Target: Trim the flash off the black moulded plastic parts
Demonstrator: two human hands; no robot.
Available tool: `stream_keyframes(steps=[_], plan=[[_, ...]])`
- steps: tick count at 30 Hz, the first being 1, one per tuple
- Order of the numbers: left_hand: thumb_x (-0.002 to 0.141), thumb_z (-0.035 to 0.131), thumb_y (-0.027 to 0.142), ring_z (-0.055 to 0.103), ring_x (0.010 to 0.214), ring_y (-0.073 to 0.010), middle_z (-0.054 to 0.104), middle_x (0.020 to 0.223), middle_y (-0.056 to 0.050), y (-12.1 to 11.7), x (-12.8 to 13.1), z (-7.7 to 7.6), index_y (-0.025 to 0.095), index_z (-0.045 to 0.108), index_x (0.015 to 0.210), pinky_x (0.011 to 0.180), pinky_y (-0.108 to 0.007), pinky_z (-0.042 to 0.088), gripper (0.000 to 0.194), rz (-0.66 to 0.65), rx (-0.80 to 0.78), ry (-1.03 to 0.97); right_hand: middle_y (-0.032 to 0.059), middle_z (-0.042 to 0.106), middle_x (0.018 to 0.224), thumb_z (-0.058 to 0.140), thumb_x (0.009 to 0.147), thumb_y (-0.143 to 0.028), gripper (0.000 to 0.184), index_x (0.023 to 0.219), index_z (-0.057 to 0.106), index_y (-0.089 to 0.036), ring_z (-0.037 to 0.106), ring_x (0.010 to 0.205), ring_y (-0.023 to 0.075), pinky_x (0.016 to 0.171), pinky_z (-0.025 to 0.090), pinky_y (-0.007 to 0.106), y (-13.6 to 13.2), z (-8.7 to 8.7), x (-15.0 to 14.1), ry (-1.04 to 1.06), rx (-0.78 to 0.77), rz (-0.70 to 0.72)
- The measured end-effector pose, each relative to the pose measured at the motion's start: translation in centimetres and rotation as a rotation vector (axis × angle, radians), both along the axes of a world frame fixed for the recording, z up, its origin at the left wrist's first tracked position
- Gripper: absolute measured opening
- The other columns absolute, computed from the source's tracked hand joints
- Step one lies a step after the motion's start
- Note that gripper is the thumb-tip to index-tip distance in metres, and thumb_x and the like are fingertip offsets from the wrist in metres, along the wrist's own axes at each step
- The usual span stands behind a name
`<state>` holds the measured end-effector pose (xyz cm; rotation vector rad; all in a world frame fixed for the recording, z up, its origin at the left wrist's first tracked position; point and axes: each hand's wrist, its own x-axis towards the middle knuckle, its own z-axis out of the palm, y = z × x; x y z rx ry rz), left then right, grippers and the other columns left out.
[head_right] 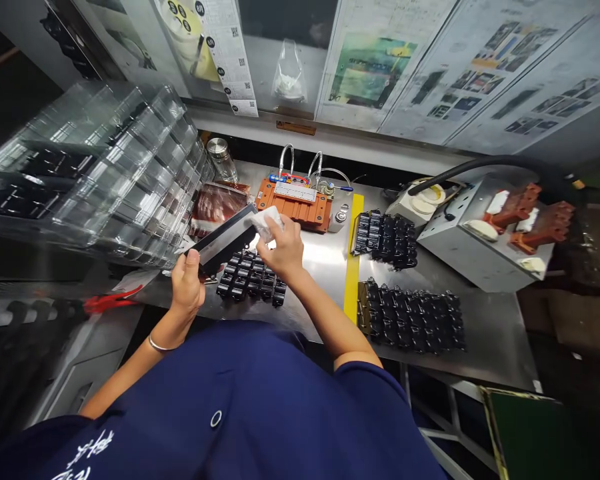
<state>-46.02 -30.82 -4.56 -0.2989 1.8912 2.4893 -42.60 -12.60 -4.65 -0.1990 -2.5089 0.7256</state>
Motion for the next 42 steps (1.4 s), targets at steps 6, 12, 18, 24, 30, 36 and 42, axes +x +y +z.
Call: stream_keyframes(steps=[6,12,18,24,30,36,42], plan=[[0.064,0.079,0.061,0.066,0.071,-0.0149,0.068,0.074,-0.002,-0.5,0.2,0.5,0.015,0.063,0.082,0.069,-0.025,0.056,0.051,-0.036,0.022,-0.001,0.0099,0.053,0.133,0.063,0.078,-0.032,0.049,0.127,0.062,-0.028,0.051,0.110,0.0272,0.094,0.048,0.044,-0.2,-0.2,0.5,0.014,0.032,0.258],[0.062,0.079,0.061,0.071,0.083,-0.0272,0.071,0.074,-0.007,-1.5,0.9,2.3,0.014,0.067,0.083,0.066,-0.035,0.062,0.053,-0.111,0.060,-0.143,0.0096,0.065,0.120,0.062,0.076,-0.038,0.047,0.121,0.064,-0.023,0.057,0.111,0.0282,0.101,0.045,0.048,6.8,-1.1,-2.9,-0.069,-0.266,-0.095],[0.065,0.076,0.062,0.071,0.090,-0.0326,0.073,0.077,-0.012,-2.0,2.0,3.5,0.012,0.070,0.083,0.069,-0.041,0.063,0.053,-0.146,0.114,-0.196,0.0116,0.067,0.121,0.065,0.075,-0.048,0.056,0.122,0.061,-0.018,0.063,0.106,0.0251,0.095,0.050,0.041,6.8,-1.3,-2.3,-0.092,-0.490,-0.129],[0.066,0.074,0.063,0.072,0.083,-0.0308,0.072,0.071,-0.007,-2.3,2.6,4.4,0.014,0.072,0.087,0.065,-0.040,0.063,0.054,-0.133,0.098,-0.164,0.0110,0.070,0.112,0.068,0.072,-0.051,0.056,0.117,0.064,-0.017,0.064,0.101,0.0254,0.089,0.053,0.041,6.2,-2.0,-2.1,-0.141,-0.569,-0.062],[0.069,0.073,0.064,0.072,0.090,-0.0336,0.072,0.073,-0.009,-2.5,3.1,4.4,0.014,0.071,0.080,0.070,-0.041,0.062,0.051,-0.147,0.087,-0.104,0.0085,0.070,0.112,0.068,0.073,-0.049,0.053,0.116,0.065,-0.019,0.064,0.096,0.0230,0.085,0.055,0.039,5.9,-2.2,-1.8,-0.143,-0.562,-0.026],[0.069,0.073,0.063,0.069,0.100,-0.0350,0.073,0.078,-0.010,-2.4,3.2,4.4,0.016,0.072,0.081,0.080,-0.042,0.061,0.048,-0.156,0.092,-0.071,0.0094,0.070,0.112,0.067,0.072,-0.043,0.052,0.116,0.065,-0.018,0.064,0.092,0.0228,0.080,0.054,0.037,5.9,-1.6,-1.6,-0.171,-0.569,-0.009],[0.071,0.072,0.065,0.069,0.100,-0.0346,0.073,0.080,-0.010,-2.2,3.1,4.7,0.016,0.073,0.081,0.080,-0.041,0.061,0.050,-0.148,0.099,-0.050,0.0079,0.070,0.111,0.066,0.071,-0.045,0.049,0.114,0.065,-0.021,0.063,0.090,0.0216,0.078,0.054,0.035,5.7,-1.6,-1.6,-0.158,-0.580,-0.020]])
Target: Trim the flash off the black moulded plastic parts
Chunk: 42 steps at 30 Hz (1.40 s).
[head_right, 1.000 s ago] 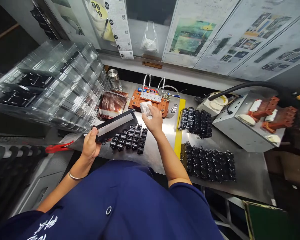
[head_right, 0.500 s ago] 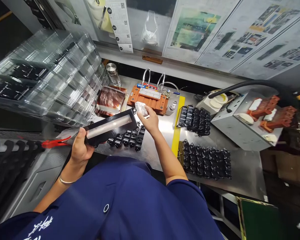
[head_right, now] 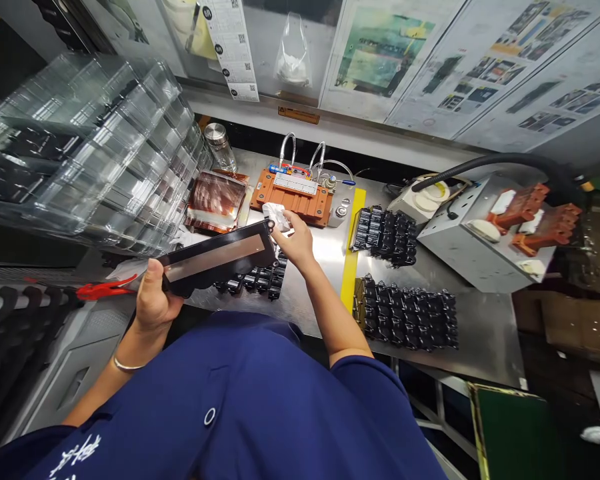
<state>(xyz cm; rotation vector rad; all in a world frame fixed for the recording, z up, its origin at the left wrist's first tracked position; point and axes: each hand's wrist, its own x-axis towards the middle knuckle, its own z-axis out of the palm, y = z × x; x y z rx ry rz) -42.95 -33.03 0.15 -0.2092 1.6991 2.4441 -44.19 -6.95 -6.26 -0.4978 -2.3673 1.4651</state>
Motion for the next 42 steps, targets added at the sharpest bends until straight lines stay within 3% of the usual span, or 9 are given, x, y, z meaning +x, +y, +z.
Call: stream_keyframes(steps=[4,8,12,15,19,23,29,36,42], plan=[[0.068,0.070,0.070,0.071,0.094,-0.0330,0.072,0.075,-0.009,0.1,-0.2,0.2,0.015,0.071,0.078,0.073,-0.039,0.062,0.056,-0.008,-0.013,-0.039,0.0119,0.067,0.117,0.066,0.073,-0.051,0.057,0.119,0.063,-0.017,0.063,0.098,0.0242,0.082,0.055,0.038,0.6,0.4,-0.1,0.067,-0.012,-0.088],[0.069,0.071,0.068,0.071,0.091,-0.0311,0.071,0.074,-0.009,0.3,-0.5,0.2,0.014,0.068,0.077,0.068,-0.037,0.063,0.055,0.025,-0.024,-0.083,0.0121,0.059,0.129,0.057,0.084,-0.053,0.058,0.133,0.054,-0.023,0.061,0.110,0.0265,0.085,0.055,0.043,0.3,3.1,1.0,0.172,0.095,-0.133],[0.068,0.071,0.069,0.071,0.094,-0.0323,0.072,0.078,-0.011,0.8,-0.7,-0.2,0.014,0.068,0.079,0.072,-0.038,0.062,0.057,0.011,-0.030,-0.082,0.0062,0.058,0.133,0.062,0.083,-0.047,0.049,0.129,0.059,-0.033,0.052,0.122,0.0319,0.096,0.048,0.056,-2.9,6.8,2.8,0.264,0.445,0.114],[0.068,0.072,0.068,0.068,0.101,-0.0334,0.072,0.079,-0.012,1.2,-0.8,-0.5,0.013,0.068,0.079,0.075,-0.038,0.062,0.056,0.029,-0.040,-0.050,0.0042,0.062,0.129,0.066,0.080,-0.042,0.040,0.120,0.066,-0.033,0.056,0.112,0.0301,0.097,0.047,0.055,-4.4,7.5,2.5,0.266,0.547,0.318],[0.065,0.075,0.066,0.068,0.102,-0.0339,0.071,0.076,-0.011,0.8,-1.0,-0.8,0.014,0.066,0.072,0.074,-0.037,0.062,0.054,0.049,-0.056,-0.090,0.0070,0.066,0.124,0.062,0.082,-0.046,0.043,0.118,0.067,-0.025,0.056,0.115,0.0297,0.102,0.043,0.050,-1.1,3.9,-0.9,0.091,0.501,0.133],[0.067,0.073,0.069,0.070,0.095,-0.0342,0.072,0.077,-0.011,-0.3,-1.1,-1.0,0.014,0.069,0.079,0.068,-0.040,0.064,0.056,0.021,0.017,-0.238,0.0108,0.068,0.120,0.063,0.081,-0.049,0.053,0.125,0.064,-0.021,0.060,0.113,0.0299,0.098,0.046,0.043,3.2,-3.1,-4.2,-0.500,0.337,-0.091],[0.075,0.068,0.066,0.071,0.092,-0.0350,0.073,0.078,-0.012,-0.8,-0.9,-0.8,0.014,0.071,0.089,0.065,-0.041,0.065,0.054,0.061,0.063,-0.300,0.0260,0.061,0.122,0.065,0.079,-0.034,0.047,0.117,0.065,-0.006,0.055,0.119,0.0384,0.095,0.046,0.046,3.2,-10.3,-4.5,-0.801,0.326,-0.145],[0.082,0.062,0.062,0.072,0.094,-0.0322,0.075,0.083,-0.010,-1.4,0.8,0.0,0.015,0.070,0.095,0.065,-0.037,0.065,0.050,0.083,-0.002,-0.243,0.0232,0.048,0.134,0.060,0.081,-0.037,0.048,0.120,0.061,-0.009,0.050,0.121,0.0359,0.095,0.045,0.043,1.8,-12.3,-6.5,-0.738,0.260,-0.200],[0.090,0.051,0.059,0.073,0.090,-0.0287,0.076,0.086,-0.009,-1.5,1.8,0.6,0.015,0.068,0.100,0.067,-0.037,0.064,0.048,0.098,-0.037,-0.283,0.0168,0.046,0.142,0.056,0.082,-0.030,0.055,0.135,0.052,-0.016,0.043,0.127,0.0313,0.103,0.039,0.043,1.5,-9.4,-5.3,-0.529,0.236,-0.169]])
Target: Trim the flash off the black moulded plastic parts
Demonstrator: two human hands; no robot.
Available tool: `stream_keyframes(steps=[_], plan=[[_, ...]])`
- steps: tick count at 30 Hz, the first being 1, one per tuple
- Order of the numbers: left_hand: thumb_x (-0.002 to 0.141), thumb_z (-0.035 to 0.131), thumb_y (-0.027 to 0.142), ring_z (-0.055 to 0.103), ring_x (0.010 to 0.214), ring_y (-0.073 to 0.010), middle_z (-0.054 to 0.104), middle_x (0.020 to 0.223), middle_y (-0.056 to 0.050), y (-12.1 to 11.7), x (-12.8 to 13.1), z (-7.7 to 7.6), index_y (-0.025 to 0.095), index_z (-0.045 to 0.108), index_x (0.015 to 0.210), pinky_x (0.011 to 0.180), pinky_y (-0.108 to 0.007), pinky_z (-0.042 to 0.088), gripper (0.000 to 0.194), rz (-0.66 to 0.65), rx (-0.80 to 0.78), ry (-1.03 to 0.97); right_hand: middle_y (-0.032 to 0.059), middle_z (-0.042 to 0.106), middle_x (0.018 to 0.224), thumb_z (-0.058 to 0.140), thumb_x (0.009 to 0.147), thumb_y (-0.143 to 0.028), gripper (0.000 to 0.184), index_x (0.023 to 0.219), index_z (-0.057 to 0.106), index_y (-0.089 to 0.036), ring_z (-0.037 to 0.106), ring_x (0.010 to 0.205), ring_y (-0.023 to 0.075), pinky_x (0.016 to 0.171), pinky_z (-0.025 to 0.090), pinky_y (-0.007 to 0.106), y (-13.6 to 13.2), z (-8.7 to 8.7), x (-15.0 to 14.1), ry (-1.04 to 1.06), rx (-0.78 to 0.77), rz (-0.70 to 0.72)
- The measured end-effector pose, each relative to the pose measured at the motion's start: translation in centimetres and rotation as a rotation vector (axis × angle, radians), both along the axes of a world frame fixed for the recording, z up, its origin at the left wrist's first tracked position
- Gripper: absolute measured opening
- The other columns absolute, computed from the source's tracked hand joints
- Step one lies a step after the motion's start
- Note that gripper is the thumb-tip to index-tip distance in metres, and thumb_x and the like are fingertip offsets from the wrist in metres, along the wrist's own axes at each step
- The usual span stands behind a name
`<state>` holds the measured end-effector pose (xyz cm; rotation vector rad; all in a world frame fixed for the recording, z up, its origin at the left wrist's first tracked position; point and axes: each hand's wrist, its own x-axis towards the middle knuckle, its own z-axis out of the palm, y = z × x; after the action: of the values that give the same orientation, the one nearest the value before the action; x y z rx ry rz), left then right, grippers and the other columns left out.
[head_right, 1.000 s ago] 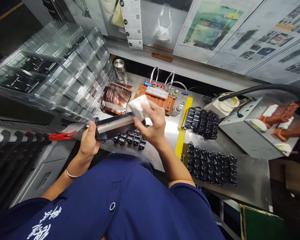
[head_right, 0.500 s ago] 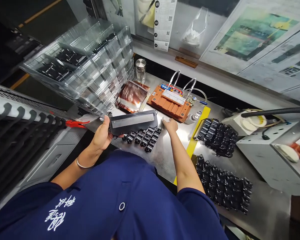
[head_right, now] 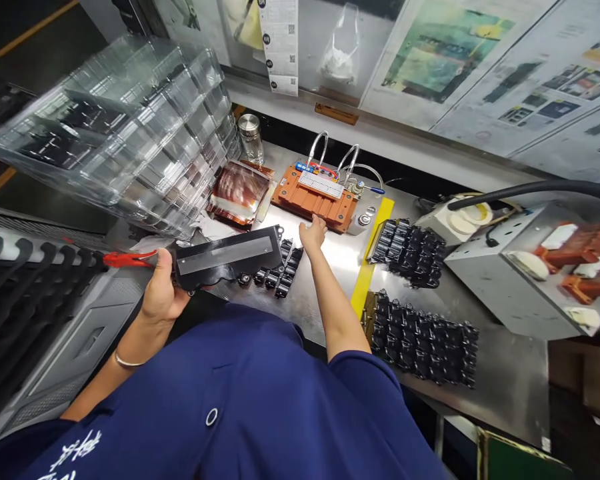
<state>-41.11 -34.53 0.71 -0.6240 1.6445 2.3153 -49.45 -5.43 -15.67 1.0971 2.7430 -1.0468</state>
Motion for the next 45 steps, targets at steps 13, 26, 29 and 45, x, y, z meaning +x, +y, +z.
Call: stream_keyframes(steps=[13,26,29,45], plan=[[0.101,0.032,0.043,0.074,0.077,-0.0256,0.076,0.079,-0.009,2.2,1.7,0.1,0.012,0.068,0.106,0.064,-0.036,0.064,0.047,0.023,-0.033,-0.278,-0.0015,0.052,0.059,0.053,0.070,-0.083,0.066,0.065,0.058,-0.017,0.047,0.055,0.0100,0.052,0.041,0.024,-2.5,10.2,9.6,0.347,-0.925,0.359],[0.098,0.041,0.036,0.073,0.074,-0.0246,0.075,0.079,-0.010,0.7,-0.5,0.1,0.011,0.070,0.107,0.061,-0.034,0.063,0.039,-0.324,0.048,-0.357,-0.0005,0.050,0.044,0.046,0.081,-0.070,0.055,0.062,0.056,-0.019,0.051,0.046,0.0138,0.040,0.037,0.024,-5.8,11.6,14.1,0.303,-0.782,-0.005],[0.099,0.040,0.036,0.073,0.071,-0.0238,0.075,0.079,-0.011,0.0,-1.4,0.3,0.010,0.069,0.110,0.059,-0.033,0.063,0.040,-0.387,0.068,-0.387,-0.0008,0.050,0.043,0.047,0.081,-0.066,0.051,0.065,0.057,-0.019,0.052,0.045,0.0146,0.037,0.038,0.024,-7.3,11.5,14.2,0.333,-0.804,-0.102],[0.099,0.035,0.042,0.073,0.065,-0.0242,0.075,0.076,-0.011,-4.9,-5.4,-0.5,0.013,0.066,0.118,0.045,-0.027,0.057,0.047,-0.592,0.088,-0.416,0.0030,0.055,0.048,0.048,0.079,-0.073,0.056,0.077,0.064,-0.020,0.060,0.055,0.0224,0.046,0.051,0.035,-13.7,11.6,12.7,0.327,-0.776,-0.299]])
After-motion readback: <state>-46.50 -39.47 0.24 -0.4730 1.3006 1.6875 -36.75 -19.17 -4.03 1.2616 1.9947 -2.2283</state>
